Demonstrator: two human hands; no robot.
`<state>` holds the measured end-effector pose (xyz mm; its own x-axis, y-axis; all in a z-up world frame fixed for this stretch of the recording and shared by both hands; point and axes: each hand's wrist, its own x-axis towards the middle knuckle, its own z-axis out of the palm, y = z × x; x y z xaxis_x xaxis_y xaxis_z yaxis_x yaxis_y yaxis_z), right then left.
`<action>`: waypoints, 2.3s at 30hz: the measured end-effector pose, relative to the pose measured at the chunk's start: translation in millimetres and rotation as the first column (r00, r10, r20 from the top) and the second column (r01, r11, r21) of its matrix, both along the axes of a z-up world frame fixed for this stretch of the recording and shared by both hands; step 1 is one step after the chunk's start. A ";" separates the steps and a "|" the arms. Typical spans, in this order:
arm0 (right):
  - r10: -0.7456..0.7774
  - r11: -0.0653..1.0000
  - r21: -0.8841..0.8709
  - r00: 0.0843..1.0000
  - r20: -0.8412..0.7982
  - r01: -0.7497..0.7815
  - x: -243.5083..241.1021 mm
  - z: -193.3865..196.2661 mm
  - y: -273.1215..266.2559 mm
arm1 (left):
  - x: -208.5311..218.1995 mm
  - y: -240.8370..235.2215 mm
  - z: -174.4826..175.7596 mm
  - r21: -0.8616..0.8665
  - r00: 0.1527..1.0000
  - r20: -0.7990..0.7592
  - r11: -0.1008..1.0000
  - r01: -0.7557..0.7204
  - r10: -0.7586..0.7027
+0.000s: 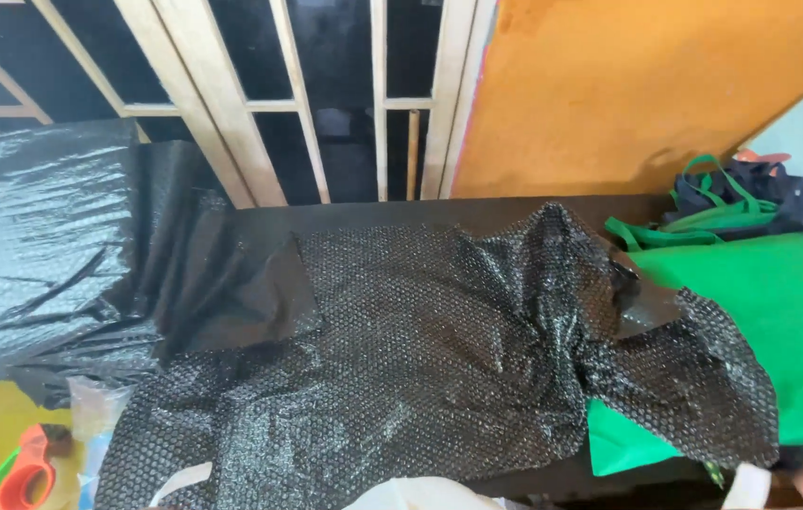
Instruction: The person places a green tote bag on a sheet of black bubble wrap, folds the bubble wrap around the bag, and secures it with clear tape. The person smooths the bubble wrap and applies tape to seal the package.
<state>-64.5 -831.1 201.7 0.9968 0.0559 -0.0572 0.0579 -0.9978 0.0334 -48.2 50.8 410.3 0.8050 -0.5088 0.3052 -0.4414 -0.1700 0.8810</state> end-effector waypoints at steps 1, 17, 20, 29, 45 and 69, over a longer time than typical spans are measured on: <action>-0.012 0.986 -0.168 0.999 -0.050 0.004 2.9 -0.6 38.3 | 16.1 -38.0 -8.7 0.011 0.999 0.014 0.999 0.033 -0.034; -0.578 0.733 0.510 0.807 0.118 0.450 131.4 -215.7 194.6 | 182.9 -285.1 -299.4 0.292 0.838 -0.538 0.952 0.089 0.086; -0.318 0.633 0.743 0.948 -0.005 0.216 150.7 -229.7 235.9 | 178.4 -348.1 -305.6 0.356 0.943 -0.331 0.920 0.161 -0.037; -0.356 0.573 0.779 0.933 -0.043 0.255 146.3 -184.7 174.0 | 202.6 -457.4 -397.1 0.932 0.908 0.056 0.347 0.101 -0.415; -0.338 0.875 0.471 0.838 0.428 0.113 155.2 -123.8 104.6 | 212.6 -471.8 -419.1 0.968 0.885 0.047 0.240 0.074 -0.463; -0.028 0.746 0.618 0.914 0.404 -0.250 191.9 -139.4 208.2 | 178.4 -317.6 -400.7 0.778 0.940 -0.274 0.622 0.093 0.203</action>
<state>127.4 -623.0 62.3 0.9157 0.0515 0.3987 0.2915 -0.7679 -0.5704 130.2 -266.7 9.5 0.8095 -0.3840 -0.4441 -0.1416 -0.8618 0.4872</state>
